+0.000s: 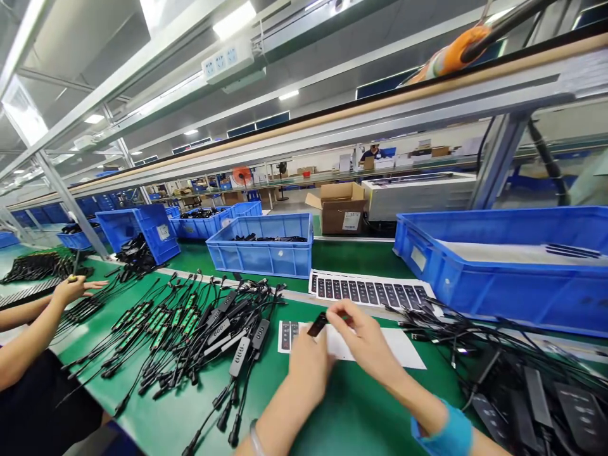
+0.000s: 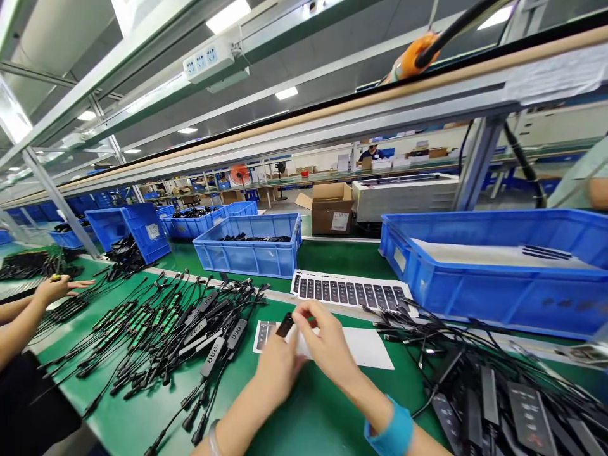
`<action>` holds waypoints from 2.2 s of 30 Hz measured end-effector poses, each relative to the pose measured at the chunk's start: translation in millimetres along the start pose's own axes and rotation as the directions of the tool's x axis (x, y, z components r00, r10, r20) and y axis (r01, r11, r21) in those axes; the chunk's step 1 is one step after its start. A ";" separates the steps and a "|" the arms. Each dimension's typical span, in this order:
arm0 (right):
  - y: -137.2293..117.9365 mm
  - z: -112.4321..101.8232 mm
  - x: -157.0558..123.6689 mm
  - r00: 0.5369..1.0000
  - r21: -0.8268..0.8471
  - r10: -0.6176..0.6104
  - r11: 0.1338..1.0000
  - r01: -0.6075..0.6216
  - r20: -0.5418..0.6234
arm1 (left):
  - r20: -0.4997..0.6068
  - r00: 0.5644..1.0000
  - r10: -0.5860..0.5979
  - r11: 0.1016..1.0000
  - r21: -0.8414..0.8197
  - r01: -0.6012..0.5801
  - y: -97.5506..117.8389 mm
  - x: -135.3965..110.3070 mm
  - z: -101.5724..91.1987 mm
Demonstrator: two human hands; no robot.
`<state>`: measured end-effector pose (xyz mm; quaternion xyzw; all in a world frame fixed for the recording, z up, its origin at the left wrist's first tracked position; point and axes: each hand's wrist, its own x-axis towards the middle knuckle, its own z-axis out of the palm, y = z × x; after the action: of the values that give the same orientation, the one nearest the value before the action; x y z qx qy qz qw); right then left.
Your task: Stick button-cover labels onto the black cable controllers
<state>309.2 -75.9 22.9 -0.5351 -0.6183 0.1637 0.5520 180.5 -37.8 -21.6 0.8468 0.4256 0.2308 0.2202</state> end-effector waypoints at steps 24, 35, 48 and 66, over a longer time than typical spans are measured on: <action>48.1 -38.0 -52.3 0.917 0.489 0.391 0.817 -0.306 -0.079 | 0.108 0.930 -0.351 0.441 -0.857 0.266 5.4 -2.2 -18.4; 56.9 -34.9 -60.7 0.911 0.474 0.404 0.790 -0.390 0.075 | 0.568 0.819 -0.080 0.008 -0.822 0.570 35.6 -33.7 20.3; 50.2 -29.9 -64.1 0.894 0.465 0.430 0.771 -0.435 0.124 | 0.553 0.833 -0.032 -0.024 -0.833 0.552 40.0 -36.0 20.2; 49.5 -31.1 -64.8 0.897 0.465 0.421 0.772 -0.433 0.136 | 0.554 0.832 -0.038 -0.016 -0.833 0.554 41.1 -35.3 19.3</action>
<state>347.9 -124.1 -38.6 -0.5039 -0.4262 0.4401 0.6088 198.4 -92.4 -20.8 0.3728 0.2746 0.2355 0.8545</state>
